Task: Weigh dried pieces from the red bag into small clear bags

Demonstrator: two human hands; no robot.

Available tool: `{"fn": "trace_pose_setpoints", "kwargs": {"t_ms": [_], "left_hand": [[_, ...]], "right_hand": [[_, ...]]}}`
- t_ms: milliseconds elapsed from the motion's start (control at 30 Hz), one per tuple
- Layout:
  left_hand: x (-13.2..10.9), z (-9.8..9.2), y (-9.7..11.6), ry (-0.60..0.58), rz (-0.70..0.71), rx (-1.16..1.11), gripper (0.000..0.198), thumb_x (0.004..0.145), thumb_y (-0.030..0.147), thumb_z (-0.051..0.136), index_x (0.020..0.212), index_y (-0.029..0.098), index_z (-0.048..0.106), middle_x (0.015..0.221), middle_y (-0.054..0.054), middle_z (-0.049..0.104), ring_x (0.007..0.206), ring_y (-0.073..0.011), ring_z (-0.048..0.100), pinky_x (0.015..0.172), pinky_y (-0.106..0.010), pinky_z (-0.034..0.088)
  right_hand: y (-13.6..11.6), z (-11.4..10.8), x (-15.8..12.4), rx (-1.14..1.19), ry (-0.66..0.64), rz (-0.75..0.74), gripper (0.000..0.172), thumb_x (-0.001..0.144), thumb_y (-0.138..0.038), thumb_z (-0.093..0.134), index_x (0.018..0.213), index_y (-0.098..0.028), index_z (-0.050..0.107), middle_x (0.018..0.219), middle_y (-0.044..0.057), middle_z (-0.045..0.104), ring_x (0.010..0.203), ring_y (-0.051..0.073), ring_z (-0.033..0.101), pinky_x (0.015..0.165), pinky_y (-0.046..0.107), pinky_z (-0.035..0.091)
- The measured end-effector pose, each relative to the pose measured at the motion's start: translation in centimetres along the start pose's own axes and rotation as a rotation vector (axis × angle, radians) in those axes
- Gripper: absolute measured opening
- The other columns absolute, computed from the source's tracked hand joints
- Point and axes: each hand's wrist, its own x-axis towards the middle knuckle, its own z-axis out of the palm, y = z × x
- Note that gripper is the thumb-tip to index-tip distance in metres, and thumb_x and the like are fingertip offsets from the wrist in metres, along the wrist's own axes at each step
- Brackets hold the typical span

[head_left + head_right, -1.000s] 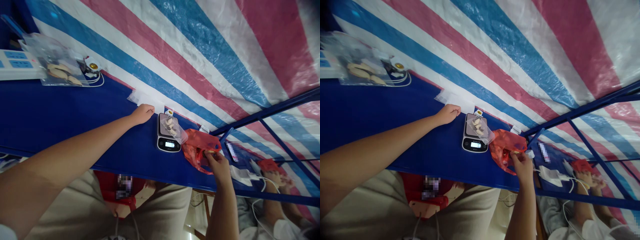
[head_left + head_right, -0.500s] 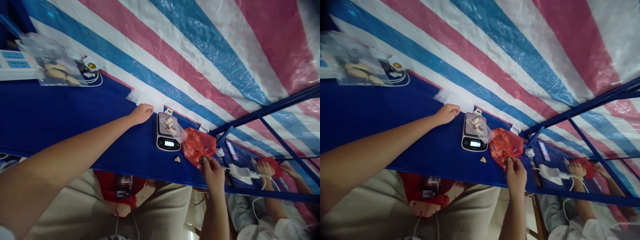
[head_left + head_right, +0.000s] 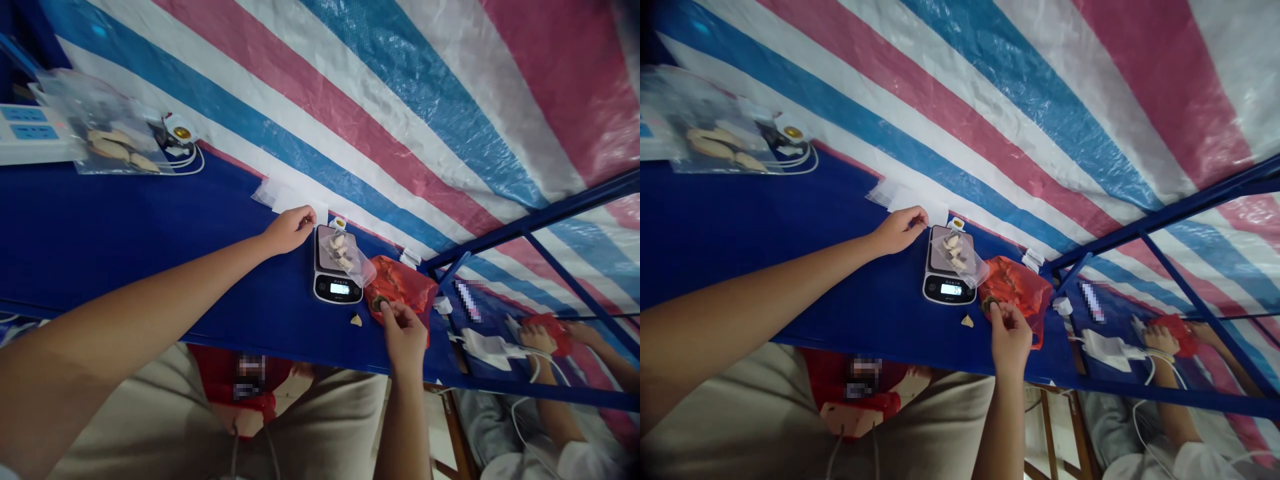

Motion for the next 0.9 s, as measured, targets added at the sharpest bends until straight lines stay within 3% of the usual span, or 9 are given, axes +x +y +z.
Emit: {"fn": "trace_pose_setpoints", "kwargs": {"t_ms": [233,433,600,767,900], "left_hand": [[-0.4,0.8,1.7,-0.046,0.176,-0.022,0.016,0.095,0.030,0.052,0.102,0.020,0.061,0.104,-0.006,0.065,0.088,-0.0151,0.060,0.075,-0.029,0.048],[-0.6,1.8,1.9,-0.095,0.231,-0.022,0.014,0.093,0.029,0.055,0.100,0.019,0.062,0.101,-0.007,0.064,0.091,-0.0165,0.062,0.084,-0.033,0.051],[-0.4,1.8,1.5,-0.054,0.174,-0.091,0.012,0.092,0.027,0.056,0.098,0.019,0.063,0.099,-0.006,0.066,0.084,-0.0143,0.063,0.081,-0.031,0.053],[0.5,1.1,0.1,0.094,0.007,-0.134,0.014,0.092,0.028,0.055,0.094,0.019,0.064,0.096,-0.005,0.068,0.086,-0.0148,0.064,0.074,-0.027,0.051],[1.1,0.7,-1.4,0.199,-0.087,-0.141,0.013,0.090,0.027,0.055,0.089,0.018,0.064,0.091,-0.003,0.069,0.082,-0.0145,0.062,0.075,-0.027,0.050]], "right_hand": [[-0.7,2.2,2.2,-0.015,-0.062,-0.022,0.044,0.073,-0.057,0.076,0.085,-0.015,0.074,0.076,0.006,0.071,0.070,0.020,0.064,0.067,0.030,0.050],[-2.2,4.1,4.1,0.088,-0.071,0.125,0.042,0.067,-0.053,0.079,0.080,-0.014,0.075,0.059,0.001,0.062,0.050,0.013,0.048,0.047,0.025,0.037],[-4.0,5.9,4.4,0.270,-0.259,0.180,0.042,0.076,-0.056,0.071,0.086,-0.015,0.074,0.051,-0.004,0.053,0.043,0.011,0.039,0.040,0.023,0.027],[-2.3,4.0,1.6,0.221,-0.059,0.153,0.040,0.081,-0.055,0.063,0.089,-0.016,0.071,0.064,-0.001,0.061,0.047,0.011,0.044,0.044,0.024,0.033],[-0.7,2.0,-1.9,-0.152,-0.148,-0.081,0.041,0.084,-0.057,0.066,0.096,-0.018,0.073,0.082,0.005,0.070,0.071,0.020,0.063,0.068,0.032,0.050]]}}
